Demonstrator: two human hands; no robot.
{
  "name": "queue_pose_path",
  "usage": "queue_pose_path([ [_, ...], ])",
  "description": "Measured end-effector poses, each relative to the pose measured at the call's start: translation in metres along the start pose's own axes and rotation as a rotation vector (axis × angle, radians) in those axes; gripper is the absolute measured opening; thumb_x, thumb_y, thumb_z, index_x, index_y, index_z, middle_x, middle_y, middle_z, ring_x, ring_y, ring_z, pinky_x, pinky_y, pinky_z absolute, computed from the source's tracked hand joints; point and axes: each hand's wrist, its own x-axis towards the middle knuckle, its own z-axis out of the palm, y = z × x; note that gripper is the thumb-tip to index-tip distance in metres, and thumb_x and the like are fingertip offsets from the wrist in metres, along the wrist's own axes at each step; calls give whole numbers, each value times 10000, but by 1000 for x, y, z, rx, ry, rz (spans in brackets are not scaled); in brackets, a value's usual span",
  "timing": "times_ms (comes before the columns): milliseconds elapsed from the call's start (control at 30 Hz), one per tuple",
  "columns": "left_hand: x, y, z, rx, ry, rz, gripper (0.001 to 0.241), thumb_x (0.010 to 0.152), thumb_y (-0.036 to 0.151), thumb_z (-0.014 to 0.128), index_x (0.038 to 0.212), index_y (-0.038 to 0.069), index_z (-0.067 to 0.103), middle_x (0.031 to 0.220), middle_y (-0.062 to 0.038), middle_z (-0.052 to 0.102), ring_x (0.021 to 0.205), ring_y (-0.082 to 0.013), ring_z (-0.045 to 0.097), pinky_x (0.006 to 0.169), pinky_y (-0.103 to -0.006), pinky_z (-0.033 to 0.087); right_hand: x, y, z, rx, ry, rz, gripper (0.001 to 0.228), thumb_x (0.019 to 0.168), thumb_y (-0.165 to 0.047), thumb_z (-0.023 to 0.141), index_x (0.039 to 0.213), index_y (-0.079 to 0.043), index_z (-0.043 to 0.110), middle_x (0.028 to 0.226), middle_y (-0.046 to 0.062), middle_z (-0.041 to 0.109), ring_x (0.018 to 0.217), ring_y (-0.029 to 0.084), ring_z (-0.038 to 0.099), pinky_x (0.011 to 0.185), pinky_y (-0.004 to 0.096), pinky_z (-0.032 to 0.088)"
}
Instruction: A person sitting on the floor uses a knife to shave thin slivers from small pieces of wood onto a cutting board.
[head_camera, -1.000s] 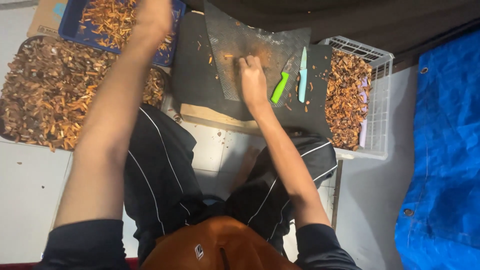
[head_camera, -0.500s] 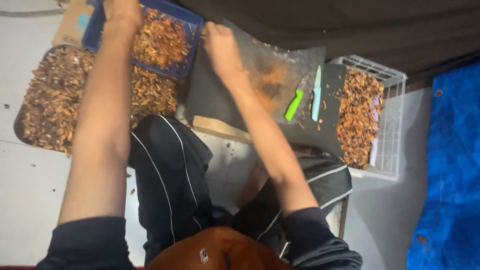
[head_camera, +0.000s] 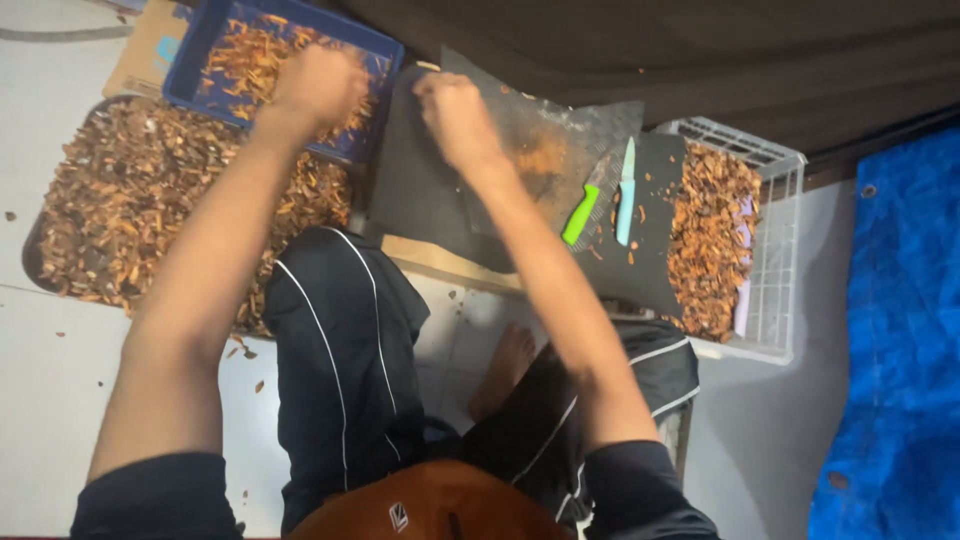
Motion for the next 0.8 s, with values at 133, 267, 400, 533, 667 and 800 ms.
queue_pose_path([
  [133, -13, 72, 9, -294, 139, 419, 166, 935, 226, 651, 1012, 81, 629, 1007, -205, 683, 937, -439, 652, 778, -544, 515, -47, 33, -41, -69, -77, 128, 207, 772, -6, 725, 936, -103, 643, 859, 98, 688, 858, 325, 646, 796, 410, 488],
  [267, -23, 125, 8, -312, 67, 637, 313, 972, 357, 700, 1104, 97, 583, 1064, -135, 576, 1047, -362, 552, 899, -501, 447, -72, 38, -66, -19, -217, 408, 216, 844, -131, 835, 1005, -190, 704, 1002, 31, 731, 915, 216, 726, 857, 372, 522],
  [400, -23, 140, 23, -362, 41, 616, 238, 995, 293, 679, 969, 114, 525, 1029, -148, 550, 1017, -382, 552, 881, -522, 453, -84, 43, -58, 69, -157, 366, 227, 818, 24, 756, 826, -199, 712, 874, 5, 698, 804, 149, 725, 826, 301, 539],
  [533, -21, 141, 32, -345, 43, 592, 169, 988, 263, 672, 989, 128, 572, 1032, -124, 601, 1012, -362, 579, 894, -486, 428, -87, 35, -57, -57, -177, 427, 104, 887, -78, 693, 872, -181, 694, 936, 57, 700, 844, 253, 726, 793, 403, 534],
  [667, -23, 142, 39, -271, 81, 550, 216, 985, 308, 690, 1014, 110, 608, 1031, -153, 640, 993, -387, 606, 889, -491, 423, -85, 34, -50, -120, -236, 455, 135, 953, -123, 567, 903, -129, 692, 1017, 130, 683, 924, 402, 691, 813, 517, 515],
  [800, -20, 140, 44, -281, 50, 491, 151, 986, 217, 678, 1061, 96, 626, 1058, -168, 656, 1023, -410, 634, 895, -532, 442, -76, 15, -57, -93, -257, 475, 139, 985, -134, 569, 896, -93, 666, 1005, 148, 705, 921, 403, 686, 809, 504, 520],
])
